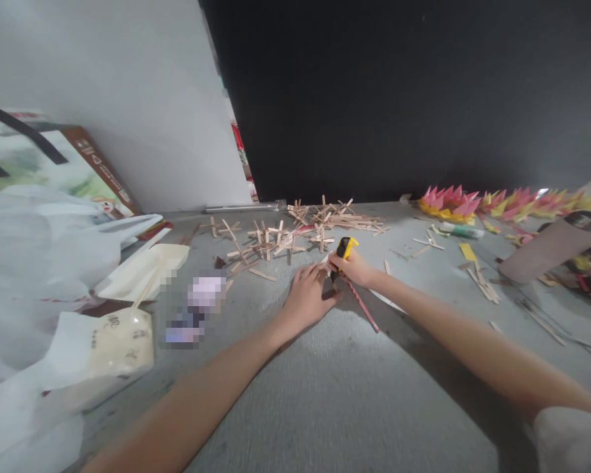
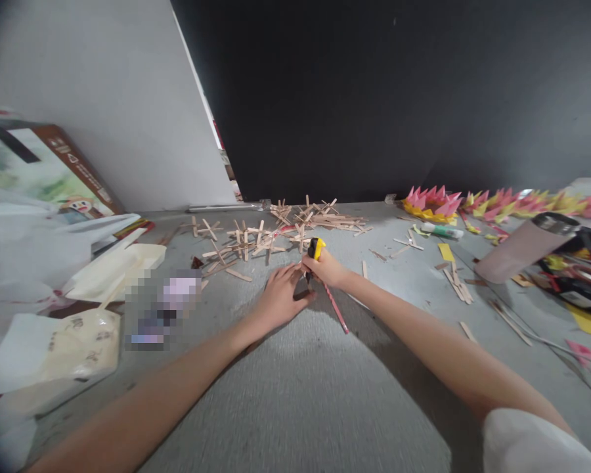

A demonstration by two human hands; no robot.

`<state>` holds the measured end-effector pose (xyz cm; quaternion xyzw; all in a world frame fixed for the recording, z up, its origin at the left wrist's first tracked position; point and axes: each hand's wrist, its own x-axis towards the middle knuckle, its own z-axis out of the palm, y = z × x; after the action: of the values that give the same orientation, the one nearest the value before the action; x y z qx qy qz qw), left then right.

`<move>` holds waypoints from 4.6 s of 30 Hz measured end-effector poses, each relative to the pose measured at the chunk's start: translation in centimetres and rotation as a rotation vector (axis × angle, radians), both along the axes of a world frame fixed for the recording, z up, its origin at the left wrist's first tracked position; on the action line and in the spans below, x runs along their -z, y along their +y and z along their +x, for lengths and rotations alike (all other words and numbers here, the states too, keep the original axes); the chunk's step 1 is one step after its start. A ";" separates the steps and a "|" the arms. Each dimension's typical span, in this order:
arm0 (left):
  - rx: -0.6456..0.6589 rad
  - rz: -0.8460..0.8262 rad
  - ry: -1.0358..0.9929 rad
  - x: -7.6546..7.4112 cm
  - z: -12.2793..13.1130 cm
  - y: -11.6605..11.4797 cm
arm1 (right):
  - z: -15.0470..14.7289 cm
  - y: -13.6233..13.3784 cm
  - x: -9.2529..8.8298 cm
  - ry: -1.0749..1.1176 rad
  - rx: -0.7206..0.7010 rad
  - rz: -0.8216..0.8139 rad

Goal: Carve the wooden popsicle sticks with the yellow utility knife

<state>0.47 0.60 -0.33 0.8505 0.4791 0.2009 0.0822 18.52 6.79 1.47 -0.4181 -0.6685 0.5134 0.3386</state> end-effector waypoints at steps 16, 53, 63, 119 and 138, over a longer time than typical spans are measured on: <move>-0.011 -0.032 0.015 -0.3 0.1 -0.1 | -0.2 0.2 0.6 0.033 0.045 0.019; -0.028 -0.052 0.019 -0.1 0.1 0.0 | 1.2 -3.7 0.6 -0.009 0.011 0.116; 0.018 -0.022 -0.014 -0.3 -0.2 -0.1 | -0.6 -1.0 -0.4 -0.027 0.049 0.059; -0.019 -0.036 -0.001 0.0 0.2 0.1 | 0.9 -2.3 0.9 0.079 -0.006 0.007; -0.020 -0.058 0.045 -0.5 0.2 -0.1 | 0.1 -0.1 0.4 0.114 -0.018 -0.060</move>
<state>0.63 0.53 0.19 0.8473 0.4948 0.1687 0.0941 18.61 6.65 1.12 -0.3922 -0.6363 0.5592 0.3586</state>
